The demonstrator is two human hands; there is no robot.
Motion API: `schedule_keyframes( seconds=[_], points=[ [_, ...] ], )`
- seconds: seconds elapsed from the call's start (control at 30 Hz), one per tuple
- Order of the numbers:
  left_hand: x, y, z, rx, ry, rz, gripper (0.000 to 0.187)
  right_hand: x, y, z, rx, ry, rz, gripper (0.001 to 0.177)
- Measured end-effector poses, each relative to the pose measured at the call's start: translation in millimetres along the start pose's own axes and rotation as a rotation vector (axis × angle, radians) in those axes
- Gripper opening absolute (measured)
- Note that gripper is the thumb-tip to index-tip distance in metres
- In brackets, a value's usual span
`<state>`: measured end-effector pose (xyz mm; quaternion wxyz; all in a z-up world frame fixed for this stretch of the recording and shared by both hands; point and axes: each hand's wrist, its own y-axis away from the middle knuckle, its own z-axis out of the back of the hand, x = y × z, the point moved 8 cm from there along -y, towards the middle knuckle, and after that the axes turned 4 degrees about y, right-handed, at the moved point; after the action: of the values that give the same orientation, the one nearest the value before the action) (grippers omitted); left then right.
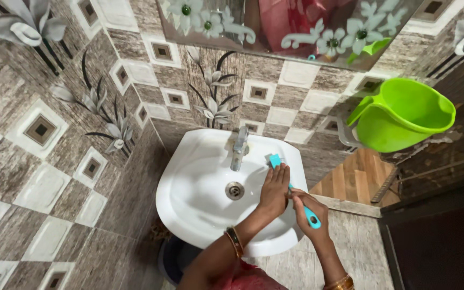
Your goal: The person uses a green cup to pour water into a white sink and scrubs the basin with a blue brush. They repeatedly rinse the brush and continue scrubbing different areas of the sink, including the drain and faucet base.
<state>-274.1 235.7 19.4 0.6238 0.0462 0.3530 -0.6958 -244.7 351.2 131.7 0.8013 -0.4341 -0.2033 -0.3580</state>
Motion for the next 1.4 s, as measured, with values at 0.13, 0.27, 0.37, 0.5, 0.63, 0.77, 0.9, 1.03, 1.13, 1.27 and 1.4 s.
schedule_keyframes(
  seconds=[0.13,0.27,0.37,0.5,0.63,0.77,0.9,1.03,1.13,1.27,1.4],
  points=[
    [39,-50,9,-0.105,-0.183,-0.003,0.075,-24,-38,-28,0.028,-0.069,-0.097,0.023],
    [57,-63,-1,0.036,-0.284,0.054,0.071,-19,-53,-27,0.071,-0.135,-0.098,0.025],
    [37,-18,-11,0.096,-0.211,0.094,0.064,-24,-13,-21,0.081,-0.115,-0.156,0.026],
    [53,-17,7,0.019,-0.404,0.099,0.077,-43,-16,-60,0.125,-0.157,-0.187,0.029],
    [84,-45,41,-0.056,-0.4,0.097,0.071,-32,-51,-77,0.11,-0.33,-0.133,0.032],
    [64,-31,40,0.082,-0.439,0.079,0.07,-19,-34,-63,0.099,-0.217,-0.139,0.03],
    [64,-15,31,0.1,-0.485,0.121,0.08,-30,-11,-72,0.114,-0.233,-0.239,0.031],
    [75,-47,-5,0.146,-0.689,0.076,0.062,-54,-50,-66,0.029,-0.535,-0.168,0.039],
    [65,-44,-15,0.153,-0.668,0.1,0.072,-61,-34,-52,0.076,-0.426,-0.178,0.035],
    [66,-37,7,0.075,-0.492,0.064,0.075,-45,-14,-65,0.067,-0.371,-0.033,0.028],
    [100,-59,24,0.11,-0.5,0.126,0.081,-45,-42,-88,0.055,-0.441,-0.081,0.025]
  ],
)
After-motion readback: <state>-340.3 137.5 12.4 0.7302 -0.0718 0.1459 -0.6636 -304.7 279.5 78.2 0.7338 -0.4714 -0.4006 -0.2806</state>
